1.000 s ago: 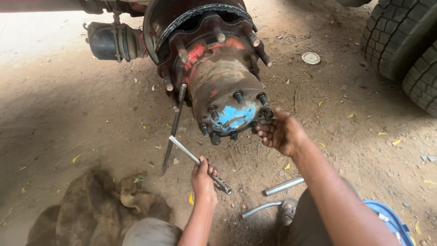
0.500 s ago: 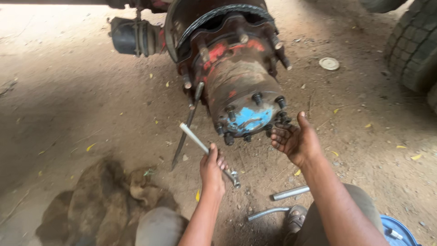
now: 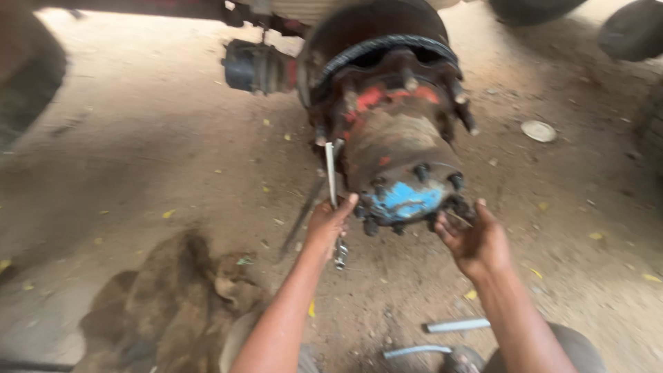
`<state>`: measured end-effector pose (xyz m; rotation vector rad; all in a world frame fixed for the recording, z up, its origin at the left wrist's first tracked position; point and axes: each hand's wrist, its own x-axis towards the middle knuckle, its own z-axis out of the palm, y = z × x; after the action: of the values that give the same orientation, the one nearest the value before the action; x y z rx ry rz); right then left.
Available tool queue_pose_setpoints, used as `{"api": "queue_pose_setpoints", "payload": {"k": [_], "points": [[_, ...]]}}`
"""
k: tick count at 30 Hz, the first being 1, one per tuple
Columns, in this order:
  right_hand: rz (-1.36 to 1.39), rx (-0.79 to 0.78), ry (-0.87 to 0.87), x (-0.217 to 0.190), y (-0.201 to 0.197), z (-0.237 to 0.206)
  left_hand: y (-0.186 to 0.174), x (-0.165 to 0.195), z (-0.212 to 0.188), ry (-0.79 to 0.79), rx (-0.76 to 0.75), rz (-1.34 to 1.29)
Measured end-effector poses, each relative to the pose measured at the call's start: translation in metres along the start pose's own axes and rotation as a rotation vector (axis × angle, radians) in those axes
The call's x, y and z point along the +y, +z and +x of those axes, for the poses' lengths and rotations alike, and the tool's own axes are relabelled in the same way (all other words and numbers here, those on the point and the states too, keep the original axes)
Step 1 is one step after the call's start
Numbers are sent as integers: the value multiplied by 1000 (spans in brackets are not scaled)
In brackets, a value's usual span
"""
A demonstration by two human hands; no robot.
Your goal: The person uses a wrench and hammer to loosen and remove bolts from a vehicle axle hub. They then use their hands to unscrew the remaining bolts and remove them from the hub.
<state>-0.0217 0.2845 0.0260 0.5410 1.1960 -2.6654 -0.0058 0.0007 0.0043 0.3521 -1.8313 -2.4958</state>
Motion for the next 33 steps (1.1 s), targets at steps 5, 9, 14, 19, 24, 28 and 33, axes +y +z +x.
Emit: {"api": "queue_pose_setpoints", "payload": {"k": [5,9,14,19,24,28,33], "points": [[-62,-12,-163,8,-9,9,3,-12,0,65,-19,46],[-196,-36,-446,11,-18,15,4,-9,0,16,-1,13],[-509,87,-456,9,-15,11,9,-10,0,48,19,35],[-895,315,-618,13,7,12,13,-13,-1,61,40,6],[-853,384,-612,12,15,13,14,-17,-1,34,62,-22],[-800,382,-633,15,10,18,13,-22,0,28,67,-12],[-636,350,-633,21,0,22,9,-23,3,39,64,48]]}}
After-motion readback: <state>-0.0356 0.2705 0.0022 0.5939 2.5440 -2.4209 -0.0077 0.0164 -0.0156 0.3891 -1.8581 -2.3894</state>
